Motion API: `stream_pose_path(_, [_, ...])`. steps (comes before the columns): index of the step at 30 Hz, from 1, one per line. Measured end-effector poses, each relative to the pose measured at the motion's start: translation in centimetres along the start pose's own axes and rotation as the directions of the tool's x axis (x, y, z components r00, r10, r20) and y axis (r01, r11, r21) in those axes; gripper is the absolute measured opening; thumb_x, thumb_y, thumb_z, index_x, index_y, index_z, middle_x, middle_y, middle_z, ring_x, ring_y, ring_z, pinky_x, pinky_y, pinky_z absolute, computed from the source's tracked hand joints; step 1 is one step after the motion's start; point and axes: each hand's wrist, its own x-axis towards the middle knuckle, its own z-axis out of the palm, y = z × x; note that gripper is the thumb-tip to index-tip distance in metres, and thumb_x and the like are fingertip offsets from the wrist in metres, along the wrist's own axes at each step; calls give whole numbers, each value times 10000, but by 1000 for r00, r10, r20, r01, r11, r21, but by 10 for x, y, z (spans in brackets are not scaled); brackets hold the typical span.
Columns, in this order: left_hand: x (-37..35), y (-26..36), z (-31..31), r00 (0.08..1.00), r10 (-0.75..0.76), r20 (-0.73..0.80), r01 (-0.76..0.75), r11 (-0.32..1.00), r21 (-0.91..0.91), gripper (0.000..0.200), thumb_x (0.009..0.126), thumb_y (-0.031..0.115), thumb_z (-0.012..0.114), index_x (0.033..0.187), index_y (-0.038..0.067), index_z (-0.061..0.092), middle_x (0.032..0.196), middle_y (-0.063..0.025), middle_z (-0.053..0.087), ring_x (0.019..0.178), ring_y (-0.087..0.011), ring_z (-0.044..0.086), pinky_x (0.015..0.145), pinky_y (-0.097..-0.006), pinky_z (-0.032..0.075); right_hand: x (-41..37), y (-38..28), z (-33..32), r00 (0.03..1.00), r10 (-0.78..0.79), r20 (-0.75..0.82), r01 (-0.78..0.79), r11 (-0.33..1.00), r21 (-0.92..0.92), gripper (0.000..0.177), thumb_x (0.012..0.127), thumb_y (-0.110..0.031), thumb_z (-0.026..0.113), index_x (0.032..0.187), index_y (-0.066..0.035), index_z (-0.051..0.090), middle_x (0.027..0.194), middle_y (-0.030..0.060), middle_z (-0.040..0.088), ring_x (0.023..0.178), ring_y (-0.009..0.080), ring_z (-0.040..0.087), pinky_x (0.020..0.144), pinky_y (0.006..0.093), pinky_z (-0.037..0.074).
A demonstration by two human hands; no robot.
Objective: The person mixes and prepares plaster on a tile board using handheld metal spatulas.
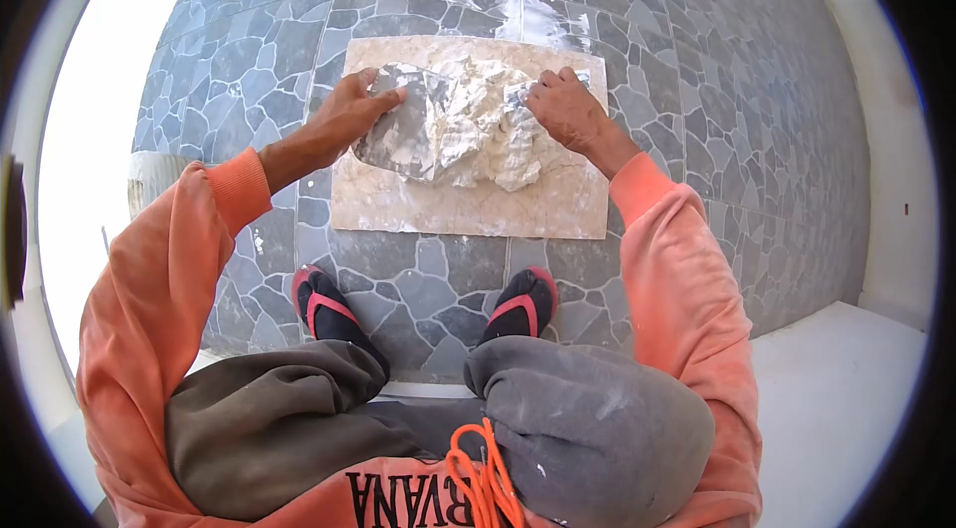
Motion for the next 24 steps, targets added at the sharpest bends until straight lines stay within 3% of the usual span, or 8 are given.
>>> stream_pose_path(2, [1,5,2,1000,0,-14,0,1000,7,757,933,274,633,1374,-226,274,1149,-332,585,985,-263,663,781,-294,548,13,2,8,992,19,-121,-22,1000,-23,97,829,-96,571,850,-107,665,907,32,646,978,196,574,844,346,413])
stream_pose_path(6, [8,-8,1,995,57,-85,-51,996,70,746,939,267,623,1371,-229,272,1131,-330,592,965,-263,670,771,-287,552,6,-9,46,995,-70,76,73,997,-40,80,833,-103,573,813,-111,649,898,30,646,964,192,572,839,348,414])
stream_pose_path(9, [1,-1,1,999,-5,-35,7,998,63,738,942,262,616,1373,-228,271,1131,-331,593,963,-264,672,773,-288,553,10,8,0,982,-69,173,64,997,36,74,832,-101,574,817,-112,646,895,28,645,963,186,570,836,350,418])
stream_pose_path(13, [9,-9,5,996,6,-88,-4,1000,22,753,940,266,621,1379,-227,258,1135,-327,596,960,-263,673,775,-295,553,24,11,16,989,-49,-142,40,997,-66,68,831,-100,571,835,-114,638,881,24,627,962,184,565,837,344,417])
stream_pose_path(17, [11,-8,-1,1000,11,-6,-11,1000,-13,783,933,270,632,1391,-224,232,1156,-329,585,980,-268,667,794,-304,550,8,7,40,983,-124,136,130,991,-34,95,834,-99,573,878,-110,657,882,17,627,984,184,569,849,334,418])
stream_pose_path(20, [6,-7,4,999,-17,-31,16,999,-38,784,932,268,634,1392,-223,231,1167,-327,581,983,-260,665,796,-302,550,16,26,2,976,-121,180,112,992,62,90,824,-78,587,864,-111,660,906,16,637,990,182,570,852,337,417])
stream_pose_path(23, [4,3,7,999,-24,-40,24,1000,-15,757,936,264,631,1379,-223,256,1154,-313,592,963,-245,668,782,-296,551,28,32,13,999,-52,-13,52,999,-10,87,812,-61,596,839,-108,664,912,22,648,995,186,573,856,343,417])
stream_pose_path(24, [3,6,5,999,-24,-30,24,1000,-6,747,937,263,630,1373,-223,268,1148,-307,596,955,-240,670,777,-293,552,29,26,22,999,-32,36,33,999,-38,81,809,-59,597,838,-99,661,900,27,655,991,192,575,850,354,421])
